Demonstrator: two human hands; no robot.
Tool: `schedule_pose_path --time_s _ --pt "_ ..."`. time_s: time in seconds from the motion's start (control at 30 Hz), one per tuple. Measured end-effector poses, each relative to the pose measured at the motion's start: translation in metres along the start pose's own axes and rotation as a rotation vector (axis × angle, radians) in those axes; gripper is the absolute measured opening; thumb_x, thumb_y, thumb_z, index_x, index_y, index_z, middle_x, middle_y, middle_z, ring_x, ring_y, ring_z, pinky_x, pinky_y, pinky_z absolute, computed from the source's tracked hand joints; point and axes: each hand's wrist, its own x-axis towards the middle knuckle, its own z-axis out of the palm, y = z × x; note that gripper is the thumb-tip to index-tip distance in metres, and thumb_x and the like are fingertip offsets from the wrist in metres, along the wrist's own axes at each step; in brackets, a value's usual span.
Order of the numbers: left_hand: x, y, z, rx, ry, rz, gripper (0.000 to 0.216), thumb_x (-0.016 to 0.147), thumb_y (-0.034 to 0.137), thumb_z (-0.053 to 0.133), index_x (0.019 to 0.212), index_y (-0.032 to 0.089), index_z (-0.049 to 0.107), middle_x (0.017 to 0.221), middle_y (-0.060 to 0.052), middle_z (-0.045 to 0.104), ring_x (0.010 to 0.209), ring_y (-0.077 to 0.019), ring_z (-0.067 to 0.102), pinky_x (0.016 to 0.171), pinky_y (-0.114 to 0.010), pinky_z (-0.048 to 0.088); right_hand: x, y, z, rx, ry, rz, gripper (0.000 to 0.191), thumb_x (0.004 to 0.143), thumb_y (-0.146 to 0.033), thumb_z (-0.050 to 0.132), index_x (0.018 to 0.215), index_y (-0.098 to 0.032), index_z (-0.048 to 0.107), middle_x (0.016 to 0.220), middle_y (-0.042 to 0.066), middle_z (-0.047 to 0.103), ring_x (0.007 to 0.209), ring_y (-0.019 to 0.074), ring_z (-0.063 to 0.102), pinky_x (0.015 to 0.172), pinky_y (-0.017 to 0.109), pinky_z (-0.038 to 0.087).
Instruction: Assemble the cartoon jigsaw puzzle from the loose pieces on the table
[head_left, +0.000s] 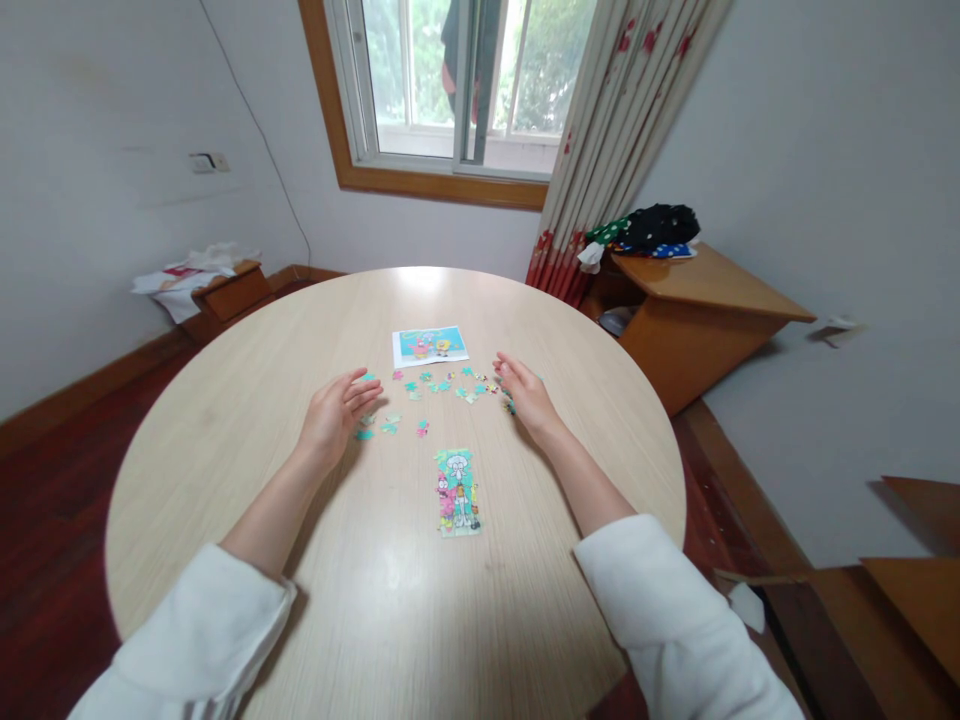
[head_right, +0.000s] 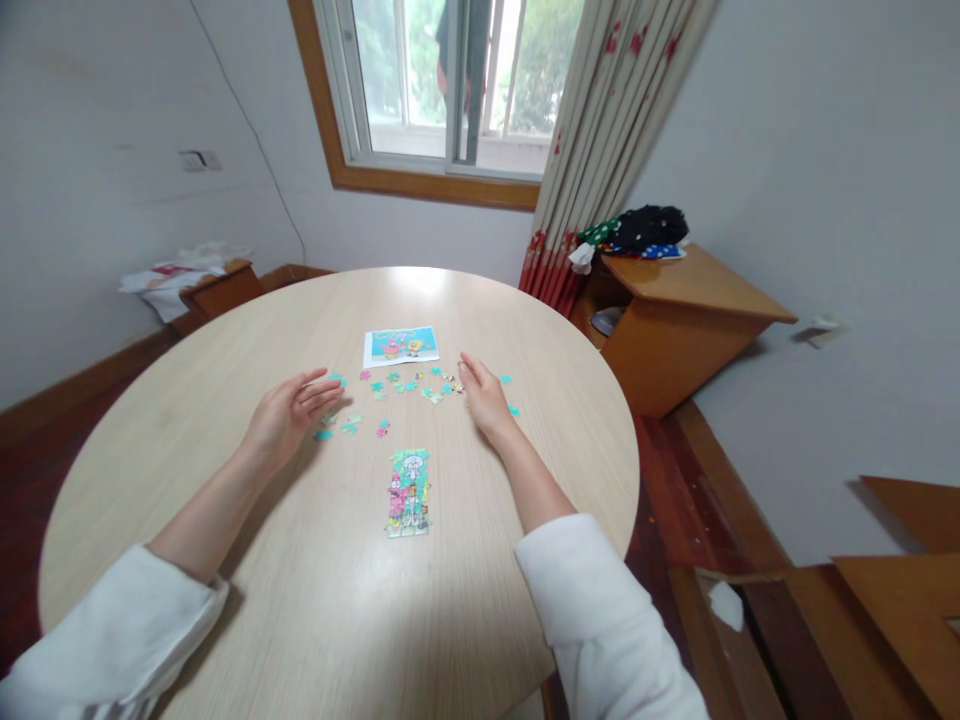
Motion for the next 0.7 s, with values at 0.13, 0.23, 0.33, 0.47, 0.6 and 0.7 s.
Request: schedule_pose_path --time_s 0.13,0.23,0.33,0.47,0.6,0.7 --pt "-0.001 0.002 -0.001 0.027 -0.026 -0.005 0.023 0.079 0.027 0.053 0.097 0.014 0.059 0.075 -0.007 0.069 0.068 -0.0175 0.067 0.068 -0.03 0.053 -0.003 -0.006 0.002 0.102 -0.001 0.06 0.054 0.083 -0.052 0.055 0.126 -0.019 0.054 0.105 0.011 0.068 0.092 0.018 0.067 0.09 0.037 0.05" --pt "-0.002 0.003 -0.001 0.076 -0.079 -0.004 0.021 0.075 0.028 0.055 0.089 0.014 0.059 0.064 -0.003 0.064 0.057 -0.0152 0.063 0.06 -0.028 0.051 -0.006 -0.013 0.003 0.144 -0.019 0.14 0.054 0.086 -0.051 0.051 0.128 -0.017 0.05 0.077 0.005 0.068 0.063 0.0154 0.066 0.063 0.032 0.056" --pt "-0.003 0.002 -0.001 0.157 -0.121 0.006 0.017 0.069 0.028 0.059 0.074 0.013 0.058 0.055 0.0 0.058 0.047 -0.0111 0.055 0.05 -0.024 0.044 -0.009 -0.018 0.002 0.103 -0.028 0.151 0.056 0.085 -0.055 0.048 0.123 -0.014 0.053 0.059 0.0 0.061 0.046 0.013 0.059 0.046 0.024 0.048" --pt "-0.003 -0.001 -0.001 0.242 -0.124 0.018 0.017 0.065 0.029 0.063 0.063 0.013 0.057 0.049 0.003 0.05 0.042 -0.0077 0.045 0.043 -0.02 0.035 -0.01 -0.022 0.0 0.012 -0.011 0.108 0.056 0.082 -0.06 0.047 0.108 -0.012 0.06 0.05 -0.004 0.053 0.038 0.0092 0.05 0.039 0.02 0.036" --pt "-0.002 -0.001 -0.002 0.247 -0.107 0.067 0.02 0.065 0.028 0.064 0.056 0.015 0.053 0.045 0.005 0.043 0.04 -0.0062 0.04 0.041 -0.019 0.03 -0.007 -0.023 -0.005 -0.024 0.042 0.055 0.054 0.079 -0.061 0.046 0.095 -0.012 0.064 0.044 -0.006 0.047 0.033 0.0071 0.039 0.037 0.021 0.028" --pt "-0.002 -0.001 -0.004 0.248 -0.097 0.106 0.025 0.067 0.028 0.064 0.051 0.017 0.048 0.044 0.005 0.04 0.04 -0.0062 0.038 0.041 -0.02 0.029 -0.004 -0.024 -0.012 -0.006 0.121 0.038 0.051 0.077 -0.059 0.049 0.086 -0.012 0.064 0.04 -0.007 0.043 0.033 0.0069 0.034 0.037 0.022 0.026"
